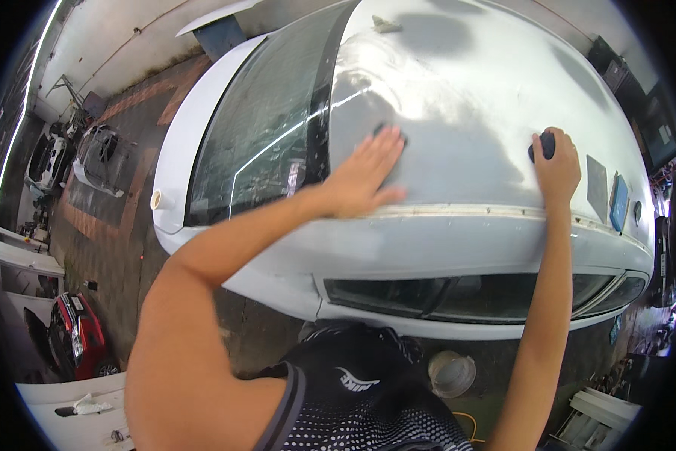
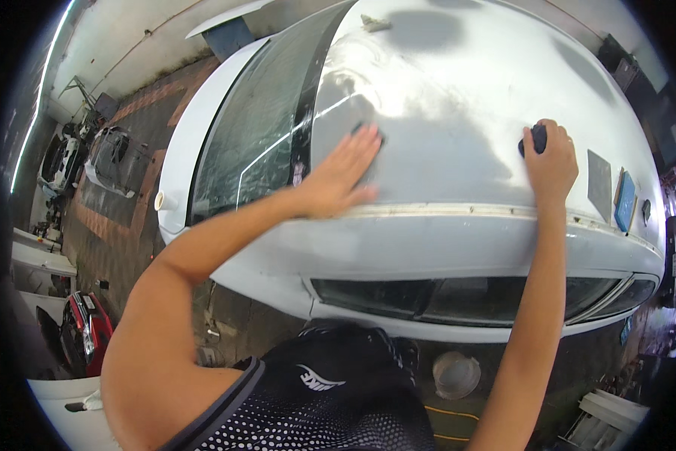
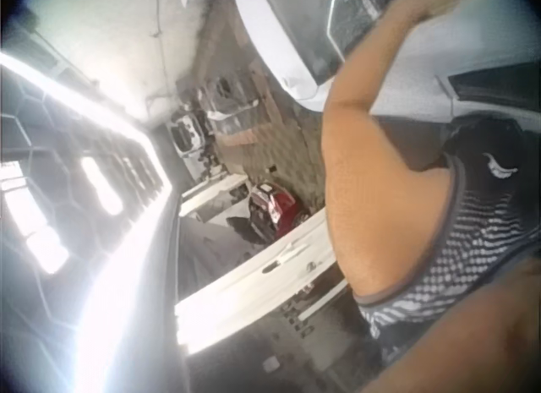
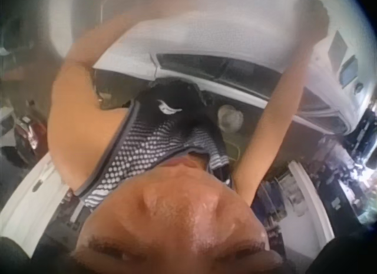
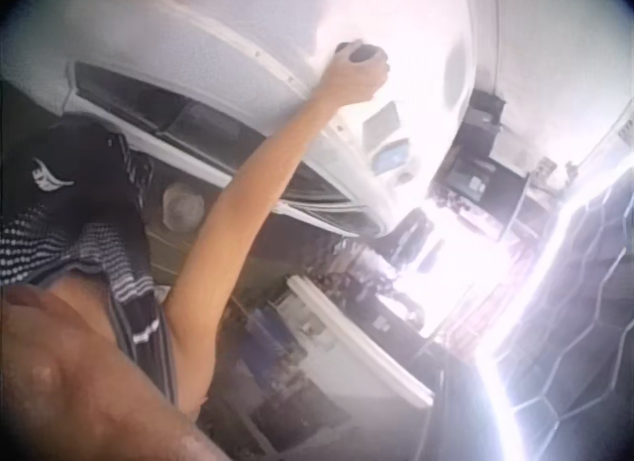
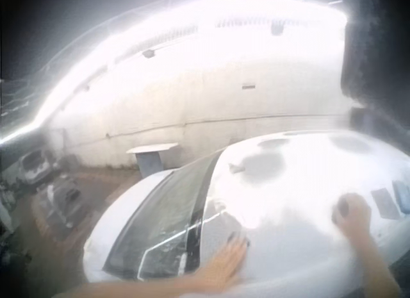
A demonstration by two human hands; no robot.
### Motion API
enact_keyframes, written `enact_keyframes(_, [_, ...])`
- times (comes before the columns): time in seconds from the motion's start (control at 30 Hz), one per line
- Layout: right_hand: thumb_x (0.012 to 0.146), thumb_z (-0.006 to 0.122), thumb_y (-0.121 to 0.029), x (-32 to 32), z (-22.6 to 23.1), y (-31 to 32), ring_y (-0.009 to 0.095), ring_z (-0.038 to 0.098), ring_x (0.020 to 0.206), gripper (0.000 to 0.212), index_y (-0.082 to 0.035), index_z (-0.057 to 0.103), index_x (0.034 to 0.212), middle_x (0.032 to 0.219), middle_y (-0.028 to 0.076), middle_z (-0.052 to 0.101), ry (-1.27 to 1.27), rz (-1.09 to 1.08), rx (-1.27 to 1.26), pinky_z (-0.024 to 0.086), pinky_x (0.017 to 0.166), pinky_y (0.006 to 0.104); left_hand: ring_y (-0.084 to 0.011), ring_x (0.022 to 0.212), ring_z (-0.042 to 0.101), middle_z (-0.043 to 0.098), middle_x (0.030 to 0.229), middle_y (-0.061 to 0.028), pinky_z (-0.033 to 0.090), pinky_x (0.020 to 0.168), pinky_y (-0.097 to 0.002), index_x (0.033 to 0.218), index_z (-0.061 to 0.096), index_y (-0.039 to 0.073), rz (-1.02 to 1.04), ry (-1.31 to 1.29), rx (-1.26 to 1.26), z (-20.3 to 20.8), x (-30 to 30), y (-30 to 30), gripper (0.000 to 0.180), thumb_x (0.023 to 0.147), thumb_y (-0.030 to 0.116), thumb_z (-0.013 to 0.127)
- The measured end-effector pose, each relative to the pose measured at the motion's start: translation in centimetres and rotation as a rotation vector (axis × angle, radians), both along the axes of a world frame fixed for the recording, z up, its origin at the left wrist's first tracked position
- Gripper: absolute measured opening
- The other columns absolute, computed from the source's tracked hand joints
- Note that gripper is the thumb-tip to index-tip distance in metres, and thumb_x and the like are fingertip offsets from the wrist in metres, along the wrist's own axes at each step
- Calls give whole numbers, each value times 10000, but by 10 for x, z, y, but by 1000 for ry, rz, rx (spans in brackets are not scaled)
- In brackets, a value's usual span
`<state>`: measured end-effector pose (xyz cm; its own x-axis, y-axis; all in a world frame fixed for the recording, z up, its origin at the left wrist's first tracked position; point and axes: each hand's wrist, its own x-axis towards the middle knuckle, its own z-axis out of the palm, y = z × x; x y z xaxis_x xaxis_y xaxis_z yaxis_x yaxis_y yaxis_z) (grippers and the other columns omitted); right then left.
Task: The person sands the roof of a white car using a blue sanding block and a yellow sanding sheet. They repeatedly rub the surface, switch between tools, and wipe the area with a cloth.
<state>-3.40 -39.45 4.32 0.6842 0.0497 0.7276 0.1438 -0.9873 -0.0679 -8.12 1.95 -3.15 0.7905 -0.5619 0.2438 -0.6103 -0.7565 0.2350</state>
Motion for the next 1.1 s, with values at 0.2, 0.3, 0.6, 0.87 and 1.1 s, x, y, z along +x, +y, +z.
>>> enact_keyframes(0.2, [963,756,-367,10,10,18,304,709,973,273,-157,688,1124,1034,56,723,-5,63,20,566,799,459,-402,1653,112,171,1744,-317,125,1342,-473,1639,256,-111,350,81,-147,15,96,59,955,1090,662,370])
enact_keyframes(0.3, [963,753,-377,11,5,12,305,709,974,277,-161,687,1122,1021,55,717,-10,75,20,566,793,459,-412,1646,139,187,1737,-323,132,1342,-463,1636,263,-113,424,137,-81,28,97,25,1012,1063,714,374])
enact_keyframes(0.6, [954,752,-378,16,9,23,304,707,962,273,-171,680,1118,1031,52,716,-11,32,-2,571,788,464,-392,1648,145,172,1759,-277,139,1336,-506,1669,212,-69,590,146,-105,22,102,68,877,1112,581,404])
enact_keyframes(0.87, [956,752,-385,1,8,6,297,707,997,284,-172,686,1131,1047,56,713,36,-53,31,574,802,458,-387,1628,221,256,1738,-260,169,1332,-504,1646,286,-55,118,99,-18,35,46,-5,736,1128,447,433])
enact_keyframes(1.1, [956,756,-378,1,1,-2,302,707,1000,284,-167,689,1135,1041,53,716,35,-70,19,574,815,461,-398,1609,259,315,1717,-249,193,1325,-492,1633,337,-36,-94,-30,-104,32,0,-31,693,1127,424,445])
